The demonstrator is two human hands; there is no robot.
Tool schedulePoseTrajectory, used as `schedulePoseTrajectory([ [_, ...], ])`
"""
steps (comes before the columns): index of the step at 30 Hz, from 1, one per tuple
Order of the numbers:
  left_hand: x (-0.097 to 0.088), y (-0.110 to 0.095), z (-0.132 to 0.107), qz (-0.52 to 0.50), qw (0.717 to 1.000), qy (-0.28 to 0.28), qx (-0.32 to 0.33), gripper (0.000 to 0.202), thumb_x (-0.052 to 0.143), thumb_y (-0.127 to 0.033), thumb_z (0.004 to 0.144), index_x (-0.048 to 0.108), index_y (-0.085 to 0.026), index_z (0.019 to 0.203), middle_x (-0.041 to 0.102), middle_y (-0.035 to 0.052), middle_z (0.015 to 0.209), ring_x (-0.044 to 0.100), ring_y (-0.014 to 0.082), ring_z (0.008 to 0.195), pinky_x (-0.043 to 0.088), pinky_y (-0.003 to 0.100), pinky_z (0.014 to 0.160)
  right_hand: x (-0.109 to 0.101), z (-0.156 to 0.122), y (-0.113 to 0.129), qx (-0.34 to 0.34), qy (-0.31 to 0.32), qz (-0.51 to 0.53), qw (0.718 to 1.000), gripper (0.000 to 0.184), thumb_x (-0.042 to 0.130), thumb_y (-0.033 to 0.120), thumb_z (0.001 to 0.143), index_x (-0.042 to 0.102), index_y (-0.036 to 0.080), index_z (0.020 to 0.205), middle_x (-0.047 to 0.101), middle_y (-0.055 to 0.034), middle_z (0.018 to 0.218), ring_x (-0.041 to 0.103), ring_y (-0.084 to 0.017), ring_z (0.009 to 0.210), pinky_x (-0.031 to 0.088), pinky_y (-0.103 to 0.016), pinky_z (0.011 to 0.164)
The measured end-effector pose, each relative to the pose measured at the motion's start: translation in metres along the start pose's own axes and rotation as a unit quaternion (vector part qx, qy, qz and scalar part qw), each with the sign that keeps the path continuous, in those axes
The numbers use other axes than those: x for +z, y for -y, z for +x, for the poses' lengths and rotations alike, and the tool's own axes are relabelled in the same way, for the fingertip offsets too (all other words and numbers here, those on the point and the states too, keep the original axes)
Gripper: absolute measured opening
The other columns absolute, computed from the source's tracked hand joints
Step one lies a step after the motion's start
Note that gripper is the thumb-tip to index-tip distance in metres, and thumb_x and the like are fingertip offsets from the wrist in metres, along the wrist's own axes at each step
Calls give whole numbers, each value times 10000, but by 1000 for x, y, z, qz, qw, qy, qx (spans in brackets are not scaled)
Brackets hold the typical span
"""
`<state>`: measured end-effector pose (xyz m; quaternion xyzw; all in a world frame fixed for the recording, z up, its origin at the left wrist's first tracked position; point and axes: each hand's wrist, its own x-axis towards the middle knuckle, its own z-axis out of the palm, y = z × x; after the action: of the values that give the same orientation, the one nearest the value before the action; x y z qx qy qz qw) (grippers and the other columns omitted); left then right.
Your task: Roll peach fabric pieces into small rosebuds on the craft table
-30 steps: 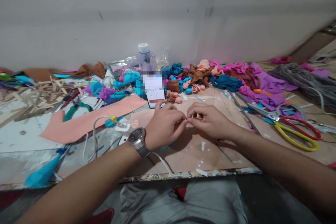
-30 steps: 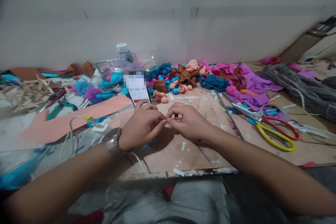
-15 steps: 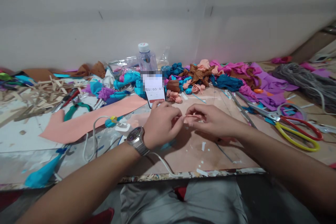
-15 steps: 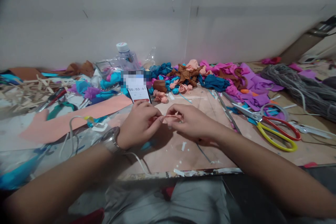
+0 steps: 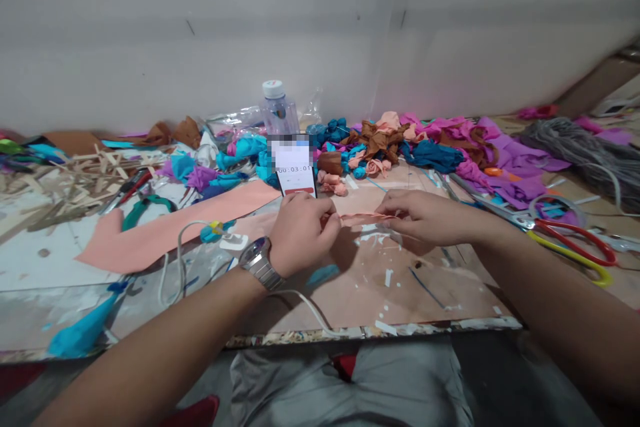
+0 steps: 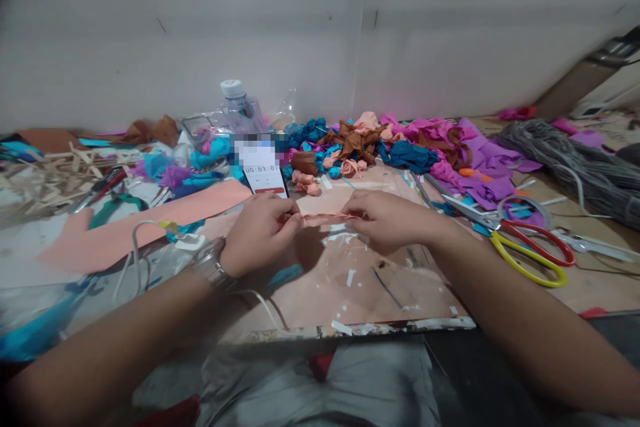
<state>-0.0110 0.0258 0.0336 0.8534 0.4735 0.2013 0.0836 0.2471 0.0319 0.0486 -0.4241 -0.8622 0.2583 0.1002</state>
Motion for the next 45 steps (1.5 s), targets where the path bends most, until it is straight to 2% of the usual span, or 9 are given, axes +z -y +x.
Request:
schedulePoseTrajectory([
  [4, 0, 0, 0, 3, 1000, 14, 6, 233, 521, -265, 898, 637, -188, 711, 652, 44, 702, 558, 228, 764, 354, 366, 725, -7, -4, -2, 6, 23, 0, 1000, 232, 550, 336, 966, 731, 245, 1080, 748, -40, 940, 651, -198, 780, 427, -283, 639],
  [8, 1, 0, 0, -1, 1000, 27, 15, 218, 525, -254, 896, 674, -190, 751, 666, 43, 726, 567, 232, 786, 364, 379, 748, -9, -5, -5, 19, 21, -30, 999, 188, 576, 293, 939, 741, 233, 1006, 753, -43, 874, 653, -202, 726, 415, -290, 608],
  [12, 2, -2, -1, -32, 998, 48, 26, 203, 532, -237, 900, 694, -194, 786, 677, 36, 746, 574, 229, 803, 379, 379, 767, 1, -1, -3, 3, -87, -79, 993, 274, 583, 168, 873, 706, 206, 1115, 740, -92, 1102, 667, -266, 992, 480, -347, 798],
  [14, 3, -2, -2, -57, 996, 58, 28, 199, 529, -227, 907, 694, -192, 800, 686, 35, 766, 580, 224, 813, 388, 364, 758, 10, 2, 2, -36, -110, -74, 991, 357, 557, 104, 845, 680, 198, 1167, 709, -99, 1196, 635, -271, 1106, 478, -378, 903],
  [16, 4, -3, -2, -78, 994, 64, 34, 201, 524, -218, 914, 688, -187, 802, 690, 37, 778, 583, 219, 817, 393, 349, 741, 18, 5, 10, -70, -116, -45, 990, 320, 543, 107, 860, 686, 200, 1132, 717, -93, 1159, 637, -256, 1091, 479, -385, 924],
  [19, 5, -4, -2, -101, 991, 69, 52, 203, 520, -213, 920, 689, -184, 810, 685, 37, 766, 578, 213, 809, 397, 343, 740, 30, 8, 19, -97, -117, -23, 988, 179, 552, 213, 936, 708, 190, 1021, 737, -94, 1036, 647, -246, 1004, 479, -390, 895],
  [23, 5, -5, -2, -116, 988, 75, 64, 196, 528, -217, 922, 693, -184, 821, 683, 35, 764, 573, 211, 810, 401, 345, 753, 40, 10, 22, -101, -102, -30, 989, 195, 543, 259, 977, 717, 182, 937, 730, -78, 925, 641, -222, 925, 468, -366, 856],
  [34, 5, -5, -4, -115, 988, 68, 72, 172, 546, -221, 915, 706, -190, 859, 691, 41, 797, 580, 222, 843, 416, 362, 784, 41, 10, 22, -95, -101, -21, 990, 202, 540, 214, 967, 739, 185, 949, 724, -70, 907, 635, -208, 892, 466, -345, 829],
  [45, 5, -4, -3, -120, 987, 66, 87, 165, 554, -229, 920, 707, -189, 873, 695, 41, 811, 582, 221, 865, 423, 362, 795, 46, 9, 22, -86, -114, -8, 990, 233, 537, 286, 988, 724, 174, 905, 703, -61, 863, 617, -197, 863, 455, -333, 809],
])
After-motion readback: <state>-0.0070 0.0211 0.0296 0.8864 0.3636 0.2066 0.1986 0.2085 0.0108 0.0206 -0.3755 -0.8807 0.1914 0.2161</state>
